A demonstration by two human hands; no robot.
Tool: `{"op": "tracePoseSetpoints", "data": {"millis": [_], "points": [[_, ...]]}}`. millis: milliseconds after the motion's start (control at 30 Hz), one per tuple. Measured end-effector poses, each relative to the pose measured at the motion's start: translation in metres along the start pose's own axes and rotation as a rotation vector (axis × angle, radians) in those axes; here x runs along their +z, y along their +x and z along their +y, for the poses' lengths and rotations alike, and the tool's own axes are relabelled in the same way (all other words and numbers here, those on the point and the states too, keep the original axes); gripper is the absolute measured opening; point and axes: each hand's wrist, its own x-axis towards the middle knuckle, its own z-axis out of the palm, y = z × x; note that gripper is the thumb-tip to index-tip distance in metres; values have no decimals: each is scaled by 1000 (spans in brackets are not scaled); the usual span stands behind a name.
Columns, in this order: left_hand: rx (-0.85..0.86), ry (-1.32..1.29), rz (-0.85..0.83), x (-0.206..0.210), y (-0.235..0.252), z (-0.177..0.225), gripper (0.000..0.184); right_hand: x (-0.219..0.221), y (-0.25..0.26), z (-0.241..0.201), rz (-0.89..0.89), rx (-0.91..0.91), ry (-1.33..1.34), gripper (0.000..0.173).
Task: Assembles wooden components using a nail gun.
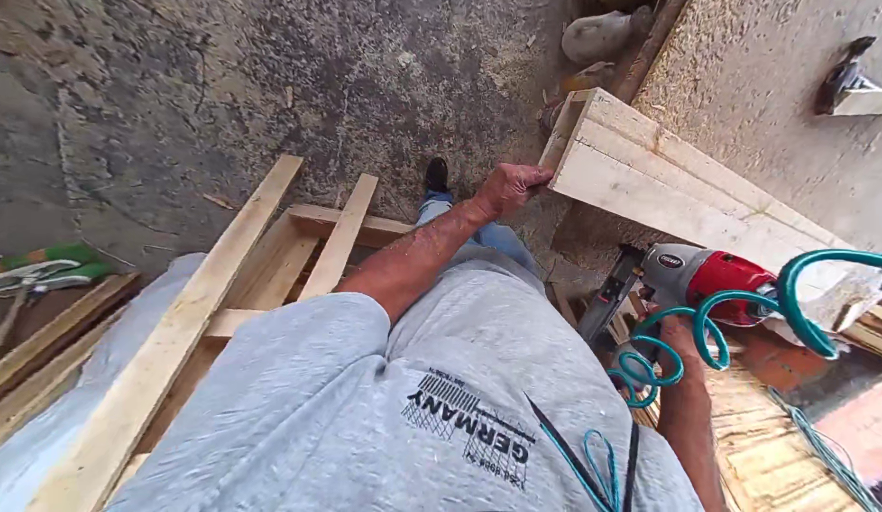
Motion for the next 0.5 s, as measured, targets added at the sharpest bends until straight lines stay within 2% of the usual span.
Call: {"op": "tracePoseSetpoints", "data": {"millis": [33,200,367,433,500], "points": [[0,6,-7,-1,1,0,25,2,-10,-8,-19,-49,24,33],[23,34,-16,-2,1,-2,26,17,-65,-54,-137,-18,179,25],[32,76,-28,-1,1,-5,26,36,-83,-95,-325,-217,274,13],[38,91,-21,-1,2,-4,25,47,-86,-110,-313,-218,251,10],[34,111,-16,1,1,-4,27,60,-90,-125,-236,-145,191,11]]}}
